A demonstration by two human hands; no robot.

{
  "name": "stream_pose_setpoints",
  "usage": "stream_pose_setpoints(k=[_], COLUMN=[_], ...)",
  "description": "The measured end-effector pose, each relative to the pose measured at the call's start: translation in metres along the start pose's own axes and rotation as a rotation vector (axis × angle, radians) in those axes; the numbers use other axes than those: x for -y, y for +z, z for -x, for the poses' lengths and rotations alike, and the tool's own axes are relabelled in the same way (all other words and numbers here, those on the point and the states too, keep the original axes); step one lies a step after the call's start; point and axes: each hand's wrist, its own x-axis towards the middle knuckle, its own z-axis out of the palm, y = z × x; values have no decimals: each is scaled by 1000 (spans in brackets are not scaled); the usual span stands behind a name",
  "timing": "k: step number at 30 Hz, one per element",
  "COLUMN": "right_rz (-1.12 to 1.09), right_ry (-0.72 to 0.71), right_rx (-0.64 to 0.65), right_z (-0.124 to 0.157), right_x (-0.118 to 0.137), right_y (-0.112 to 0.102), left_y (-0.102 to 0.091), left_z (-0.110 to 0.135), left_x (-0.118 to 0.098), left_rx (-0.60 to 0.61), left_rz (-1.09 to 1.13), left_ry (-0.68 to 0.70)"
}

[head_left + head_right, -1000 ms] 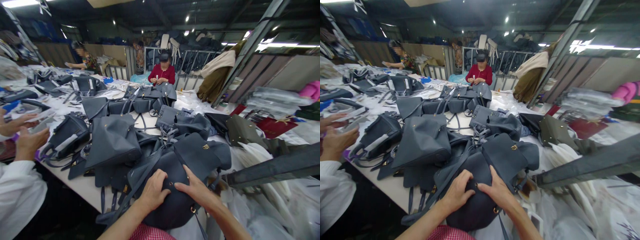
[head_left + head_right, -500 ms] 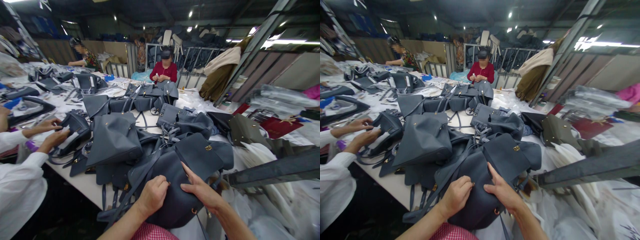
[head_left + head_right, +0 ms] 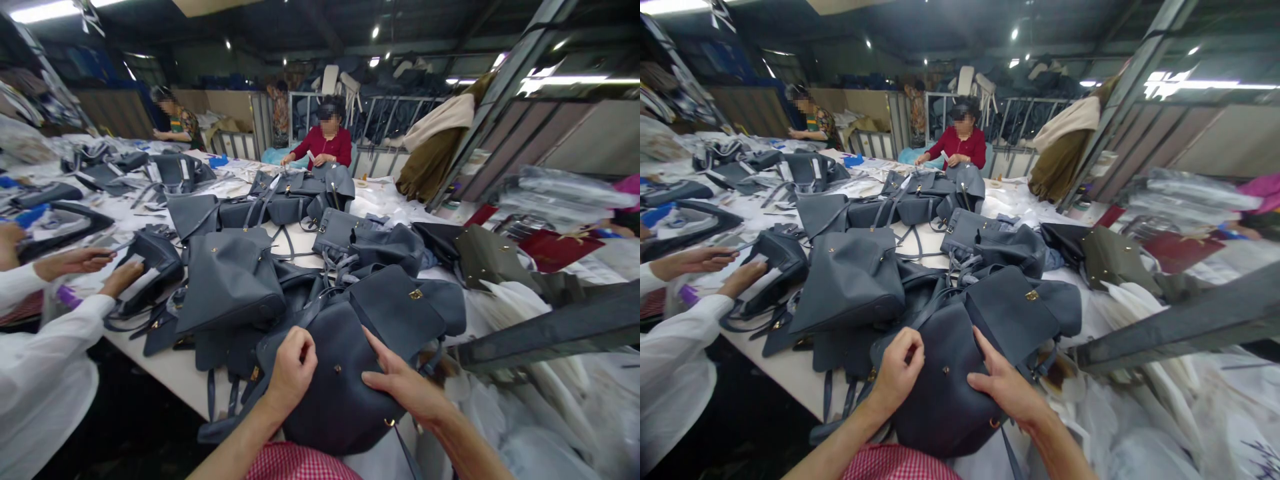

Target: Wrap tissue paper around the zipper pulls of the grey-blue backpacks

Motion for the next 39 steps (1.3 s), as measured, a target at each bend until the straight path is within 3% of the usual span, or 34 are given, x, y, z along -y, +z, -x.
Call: stream_pose_setpoints(k=[5,8,10,13,17,20,23,30,36,39], right_rz=[203,277,258,207,230,296,320,248,322,307], right_ry=[-72,-60,-44,-41,-61,-96,-118,-118,-137,-143], right_rx=[53,104,125,160,150,90,65,89,54,89], right_z=[6,6,6,7,12,15,17,17,17,18], right_x=[-1,-1,0,2,5,5,5,-1,-5,-5], right_y=[9,19,25,29,31,32,33,30,26,25], left_y=[-75,-98,-91,-58,-14,1,4,-7,4,5], left_z=[0,7,14,25,34,37,36,33,38,37], left_x=[25,31,23,5,-8,-7,-4,-6,-5,-5], left_rx=[69,140,264,354,283,207,168,246,175,188], left_rz=[-112,-191,-96,-17,-126,-205,-210,-121,-262,-218], left_ry=[-131,-184,-131,18,247,359,417,375,450,435])
